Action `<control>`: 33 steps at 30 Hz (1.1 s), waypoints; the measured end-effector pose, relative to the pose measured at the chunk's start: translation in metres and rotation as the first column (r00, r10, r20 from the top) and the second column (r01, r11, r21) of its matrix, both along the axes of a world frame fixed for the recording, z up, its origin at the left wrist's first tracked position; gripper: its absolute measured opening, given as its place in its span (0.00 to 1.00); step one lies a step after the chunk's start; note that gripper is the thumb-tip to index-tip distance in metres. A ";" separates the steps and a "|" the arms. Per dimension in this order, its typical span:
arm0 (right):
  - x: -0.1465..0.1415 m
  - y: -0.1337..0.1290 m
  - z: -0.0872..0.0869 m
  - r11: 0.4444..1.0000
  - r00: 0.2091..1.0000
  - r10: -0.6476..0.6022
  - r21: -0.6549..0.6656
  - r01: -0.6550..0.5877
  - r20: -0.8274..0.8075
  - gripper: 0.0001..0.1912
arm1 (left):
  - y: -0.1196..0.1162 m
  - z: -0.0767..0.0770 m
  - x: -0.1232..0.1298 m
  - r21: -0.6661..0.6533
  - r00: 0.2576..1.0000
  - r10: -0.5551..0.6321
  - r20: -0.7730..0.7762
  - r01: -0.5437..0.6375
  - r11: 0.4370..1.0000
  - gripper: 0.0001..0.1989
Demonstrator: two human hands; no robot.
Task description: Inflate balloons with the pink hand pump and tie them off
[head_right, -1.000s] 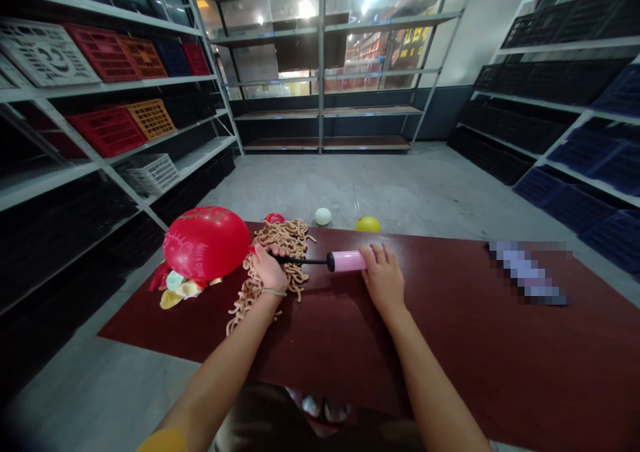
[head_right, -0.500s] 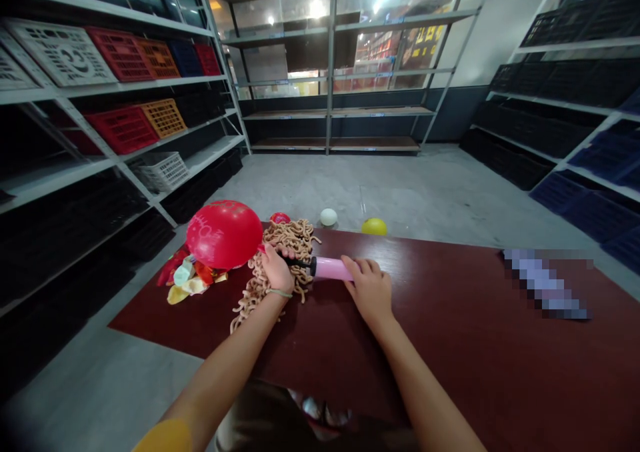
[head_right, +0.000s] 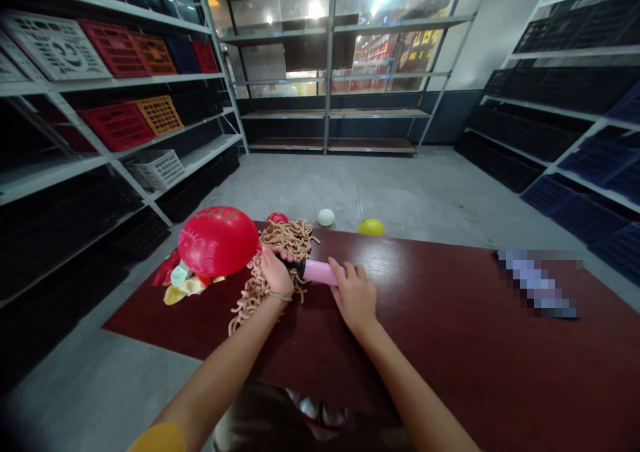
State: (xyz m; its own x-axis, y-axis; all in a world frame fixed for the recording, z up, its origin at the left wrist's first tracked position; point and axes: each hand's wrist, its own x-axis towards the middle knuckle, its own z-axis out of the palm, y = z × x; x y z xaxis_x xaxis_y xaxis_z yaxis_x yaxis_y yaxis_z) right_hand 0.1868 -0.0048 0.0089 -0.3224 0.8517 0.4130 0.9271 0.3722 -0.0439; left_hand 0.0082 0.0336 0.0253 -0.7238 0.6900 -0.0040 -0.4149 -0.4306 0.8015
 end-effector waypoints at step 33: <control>0.051 0.031 -0.007 0.983 0.981 -0.170 0.059 0.176 -0.096 0.21 | -0.005 0.019 -0.001 0.154 1.000 0.012 -0.022 -0.009 0.988 0.16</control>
State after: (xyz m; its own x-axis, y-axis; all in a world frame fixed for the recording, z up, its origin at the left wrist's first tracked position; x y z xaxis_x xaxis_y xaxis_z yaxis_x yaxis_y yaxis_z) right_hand 0.2380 0.0258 0.0023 -0.1312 0.8610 0.4914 0.9711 0.2114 -0.1111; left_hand 0.0071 0.0290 0.0443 -0.7298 0.6734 0.1180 -0.3923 -0.5538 0.7345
